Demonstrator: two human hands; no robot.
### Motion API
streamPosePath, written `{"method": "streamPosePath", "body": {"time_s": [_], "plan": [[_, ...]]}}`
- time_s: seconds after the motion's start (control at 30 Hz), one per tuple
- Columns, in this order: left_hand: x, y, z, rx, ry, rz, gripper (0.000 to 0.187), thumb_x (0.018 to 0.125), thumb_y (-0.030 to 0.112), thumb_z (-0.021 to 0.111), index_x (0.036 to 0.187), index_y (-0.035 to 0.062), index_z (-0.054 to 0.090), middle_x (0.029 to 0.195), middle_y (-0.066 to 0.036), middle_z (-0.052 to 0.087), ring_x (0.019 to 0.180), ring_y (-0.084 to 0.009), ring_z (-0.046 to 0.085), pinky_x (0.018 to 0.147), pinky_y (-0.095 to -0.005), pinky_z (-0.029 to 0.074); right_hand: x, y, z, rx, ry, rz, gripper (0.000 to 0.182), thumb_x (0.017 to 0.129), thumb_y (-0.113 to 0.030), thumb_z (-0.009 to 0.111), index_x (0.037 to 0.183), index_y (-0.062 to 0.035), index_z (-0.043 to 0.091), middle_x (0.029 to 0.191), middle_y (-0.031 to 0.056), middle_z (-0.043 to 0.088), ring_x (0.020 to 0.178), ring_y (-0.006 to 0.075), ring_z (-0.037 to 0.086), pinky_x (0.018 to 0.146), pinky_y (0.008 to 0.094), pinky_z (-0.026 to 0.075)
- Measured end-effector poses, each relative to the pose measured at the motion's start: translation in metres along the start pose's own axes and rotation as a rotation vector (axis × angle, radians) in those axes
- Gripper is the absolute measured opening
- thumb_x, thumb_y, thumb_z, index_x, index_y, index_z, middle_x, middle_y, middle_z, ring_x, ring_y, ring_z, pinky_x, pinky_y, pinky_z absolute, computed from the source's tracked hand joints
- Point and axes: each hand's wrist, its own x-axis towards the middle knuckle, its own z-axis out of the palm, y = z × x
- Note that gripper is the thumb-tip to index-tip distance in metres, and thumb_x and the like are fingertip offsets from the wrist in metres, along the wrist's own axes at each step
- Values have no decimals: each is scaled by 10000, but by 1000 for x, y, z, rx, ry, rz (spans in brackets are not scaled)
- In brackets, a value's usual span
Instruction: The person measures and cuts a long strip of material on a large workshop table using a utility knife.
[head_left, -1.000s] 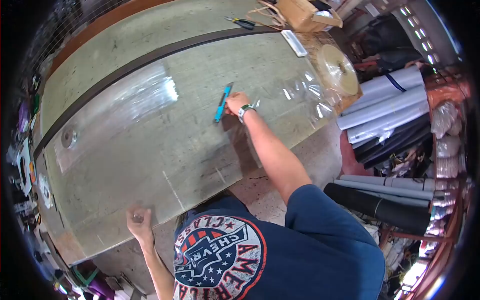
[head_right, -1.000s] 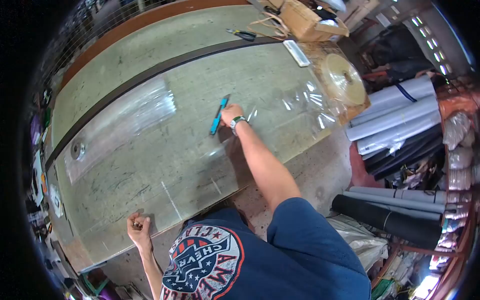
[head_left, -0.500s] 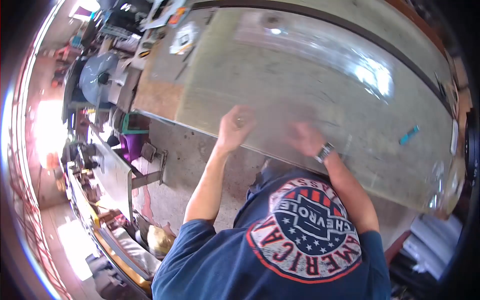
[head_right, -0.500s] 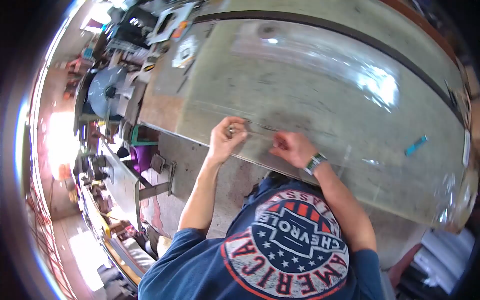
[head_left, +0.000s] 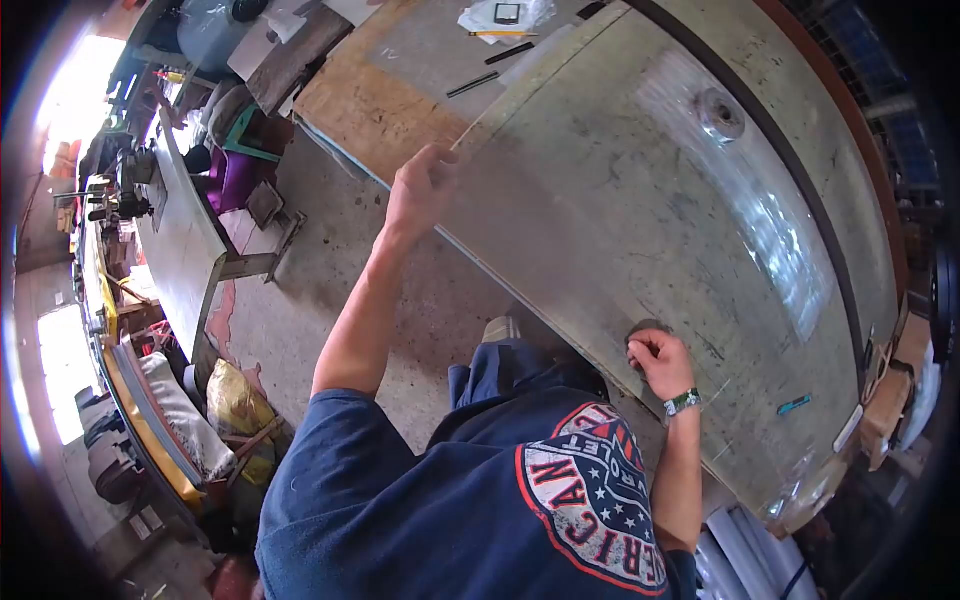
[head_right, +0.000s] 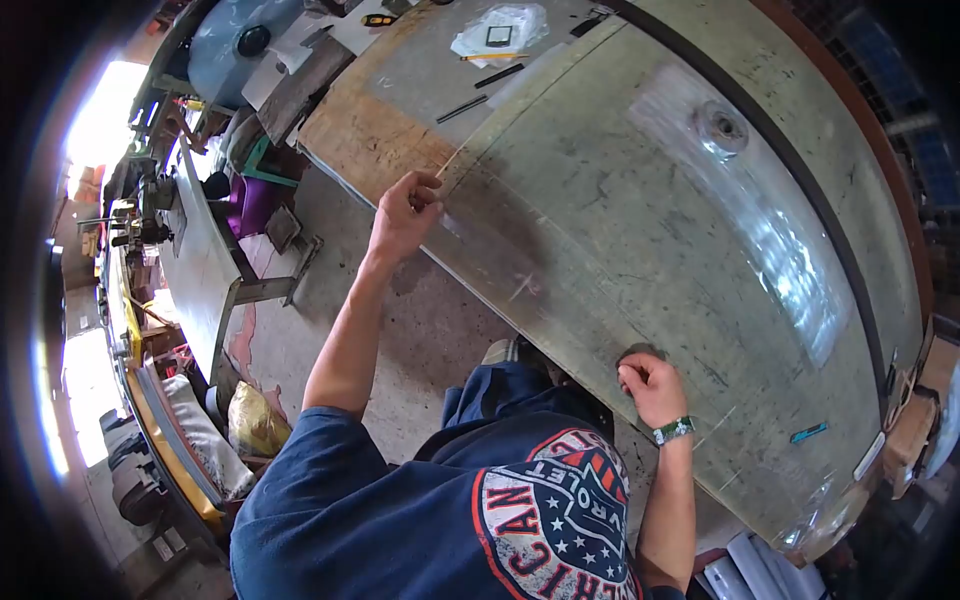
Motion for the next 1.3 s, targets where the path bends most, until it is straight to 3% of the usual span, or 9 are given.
{"method": "streamPosePath", "body": {"time_s": [0.23,0.33,0.43,0.53,0.63,0.93,1.17,1.2,1.3], "plan": [[-8,-21,14,280,377,108,411,817,137,835,1195,38,706,990,-95,684,991,-233,617,875,-379,526,-13,-6,-6,-156,86,76,130,957,-101,724,972,28,723,772,29,721,683,99,662,639,273,527],[-11,-34,13,127,306,1,436,806,197,850,1195,39,733,1072,-112,691,1090,-271,598,951,-384,506,-12,-5,-9,-176,97,74,134,947,-102,739,949,31,723,766,24,722,693,89,662,639,268,522],[-12,-37,12,112,308,17,424,807,231,850,1172,36,756,1080,-113,702,1074,-276,603,960,-374,502,-10,-1,-9,-145,72,86,128,949,-101,742,947,26,723,774,19,721,695,88,662,643,268,527],[-12,-37,12,54,335,18,404,763,227,834,1124,56,775,1087,-130,725,1092,-330,599,1009,-433,484,-10,7,-14,-100,46,113,119,954,-97,742,953,20,721,791,15,719,700,88,662,650,269,535],[-14,-38,11,96,321,32,413,804,237,849,1153,34,766,1084,-121,716,1068,-281,602,969,-381,495,-11,5,-18,-88,28,140,109,954,-87,743,965,19,715,809,13,717,707,91,663,656,267,541],[-13,-35,14,71,348,13,381,766,213,836,1111,62,779,1080,-119,735,1072,-313,600,991,-412,489,-22,8,-28,-16,40,154,77,929,-34,748,957,16,696,823,17,708,714,93,656,655,261,537],[-14,-43,19,143,365,56,371,848,244,833,1150,40,763,1085,-118,726,1001,-245,660,881,-366,545,-51,52,-54,-106,93,90,121,877,-73,782,876,-20,673,770,-6,669,695,97,621,651,286,519],[-6,-60,16,169,344,55,361,823,215,845,1136,51,772,1094,-152,757,1031,-284,698,898,-404,556,-52,62,-55,-182,75,13,129,873,-104,778,865,-32,671,748,2,650,688,108,608,646,302,508],[-10,-36,10,181,252,-52,388,881,271,837,1178,32,763,1068,-151,769,913,-229,708,836,-382,564,-73,74,-80,-355,115,-57,175,875,-196,754,860,-39,675,729,69,647,677,197,603,657,374,504]]}}
